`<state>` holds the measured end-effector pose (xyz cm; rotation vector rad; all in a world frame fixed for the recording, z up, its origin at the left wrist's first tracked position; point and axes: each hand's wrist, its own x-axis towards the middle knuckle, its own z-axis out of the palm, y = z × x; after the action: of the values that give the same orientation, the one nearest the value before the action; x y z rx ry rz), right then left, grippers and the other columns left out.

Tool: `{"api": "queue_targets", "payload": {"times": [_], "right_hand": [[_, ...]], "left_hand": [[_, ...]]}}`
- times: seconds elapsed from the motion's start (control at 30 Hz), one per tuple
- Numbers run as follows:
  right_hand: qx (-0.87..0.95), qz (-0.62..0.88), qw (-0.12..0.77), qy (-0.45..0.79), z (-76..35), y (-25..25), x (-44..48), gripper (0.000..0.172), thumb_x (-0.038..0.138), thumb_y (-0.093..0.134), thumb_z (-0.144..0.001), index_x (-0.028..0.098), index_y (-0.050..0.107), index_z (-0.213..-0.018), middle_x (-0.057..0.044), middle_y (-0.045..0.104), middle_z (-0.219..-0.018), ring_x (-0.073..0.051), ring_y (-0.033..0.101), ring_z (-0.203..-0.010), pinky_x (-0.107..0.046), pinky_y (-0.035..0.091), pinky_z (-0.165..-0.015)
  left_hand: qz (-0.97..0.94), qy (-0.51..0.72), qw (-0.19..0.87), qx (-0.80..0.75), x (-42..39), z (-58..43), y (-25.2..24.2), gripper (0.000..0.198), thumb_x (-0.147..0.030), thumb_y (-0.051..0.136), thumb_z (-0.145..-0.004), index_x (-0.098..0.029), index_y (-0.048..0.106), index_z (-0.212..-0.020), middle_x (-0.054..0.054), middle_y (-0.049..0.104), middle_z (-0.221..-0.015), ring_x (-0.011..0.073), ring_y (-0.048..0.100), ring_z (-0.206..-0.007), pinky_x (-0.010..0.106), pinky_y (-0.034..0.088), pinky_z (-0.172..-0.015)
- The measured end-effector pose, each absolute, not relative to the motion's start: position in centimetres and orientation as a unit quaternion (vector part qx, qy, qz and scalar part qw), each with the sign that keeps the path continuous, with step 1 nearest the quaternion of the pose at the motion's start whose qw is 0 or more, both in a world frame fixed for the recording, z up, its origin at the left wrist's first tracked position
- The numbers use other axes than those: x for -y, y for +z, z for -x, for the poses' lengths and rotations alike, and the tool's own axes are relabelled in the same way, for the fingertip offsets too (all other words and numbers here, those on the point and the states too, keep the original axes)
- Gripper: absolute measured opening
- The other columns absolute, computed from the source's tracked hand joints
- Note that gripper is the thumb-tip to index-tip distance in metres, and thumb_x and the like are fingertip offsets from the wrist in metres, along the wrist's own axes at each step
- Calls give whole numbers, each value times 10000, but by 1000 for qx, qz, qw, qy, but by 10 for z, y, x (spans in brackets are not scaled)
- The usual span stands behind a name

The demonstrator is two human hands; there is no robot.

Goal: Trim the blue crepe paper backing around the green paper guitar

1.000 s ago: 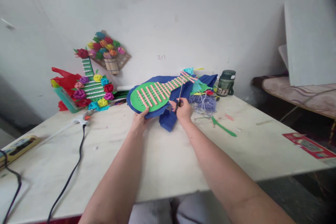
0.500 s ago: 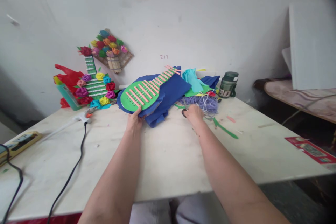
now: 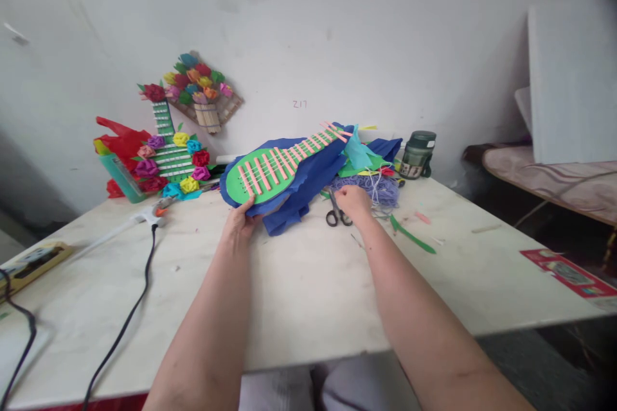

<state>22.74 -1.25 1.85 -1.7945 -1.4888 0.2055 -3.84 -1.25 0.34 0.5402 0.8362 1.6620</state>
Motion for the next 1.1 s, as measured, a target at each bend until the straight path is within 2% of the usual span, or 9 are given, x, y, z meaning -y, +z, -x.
{"api": "queue_targets", "payload": {"times": [0.1,0.2,0.4,0.5,0.63,0.8,0.87,0.97,1.1], "right_hand": [[536,600,540,246,-224,20,12,395,497,503,-797,165,626,-623,-16,556,-500,-119,509,-449,-229,371,-448],[475,516,609,369,-219,20,13,466,610,566,-720,156,595,-617,16,497,-454,-69,392,-357,-199,278,-357],[476,506,518,500,-213,17,14,563,688,582,-664,128,617,-617,-27,525,-435,-68,375,-334,-191,169,-297],[442,491,523,538,-208,14,15,490,630,652,-627,145,588,-623,-18,546,-470,-70,385,-343,-191,157,-295],[394,473,603,508,-201,9,13,356,450,756,-560,160,556,-611,41,491,-445,-68,375,-358,-194,193,-311],[356,469,632,504,-197,7,11,255,276,743,-561,158,516,-556,59,471,-436,-58,350,-362,-196,208,-319],[340,469,643,501,-193,8,12,255,255,735,-573,165,498,-539,62,461,-429,-60,353,-362,-194,206,-314],[325,469,655,496,-187,11,14,271,241,720,-603,177,472,-513,64,437,-402,-63,349,-350,-194,190,-307],[307,488,668,470,-181,12,14,261,226,697,-633,183,477,-501,50,465,-413,-75,380,-355,-202,232,-309]], "left_hand": [[-246,685,592,-345,12,38,1,318,-1,621,-723,-152,628,-1003,32,698,-757,151,666,-601,253,572,-541],[-266,670,606,-337,13,37,0,354,22,627,-697,-137,627,-1013,44,704,-764,154,667,-591,248,576,-551],[-304,647,613,-337,16,34,-1,372,26,643,-667,-110,634,-1013,81,720,-796,188,688,-633,252,586,-599],[-315,637,620,-332,19,32,-1,424,18,670,-644,-112,633,-1046,100,724,-839,212,696,-680,265,590,-640],[-318,621,630,-341,21,29,0,486,26,686,-621,-120,630,-1081,121,720,-905,246,697,-779,292,587,-709],[-319,638,609,-346,19,27,2,429,-13,681,-661,-135,637,-1071,98,723,-883,207,695,-710,265,585,-638],[-311,643,601,-359,17,26,4,372,-90,683,-708,-149,635,-1072,81,723,-852,185,685,-658,244,572,-567],[-295,629,597,-400,16,24,8,329,-302,631,-801,-167,618,-1101,74,716,-828,175,664,-598,259,551,-505],[-300,562,622,-456,18,20,14,499,-549,527,-807,-155,610,-1100,115,705,-769,219,666,-579,306,540,-484]]}}
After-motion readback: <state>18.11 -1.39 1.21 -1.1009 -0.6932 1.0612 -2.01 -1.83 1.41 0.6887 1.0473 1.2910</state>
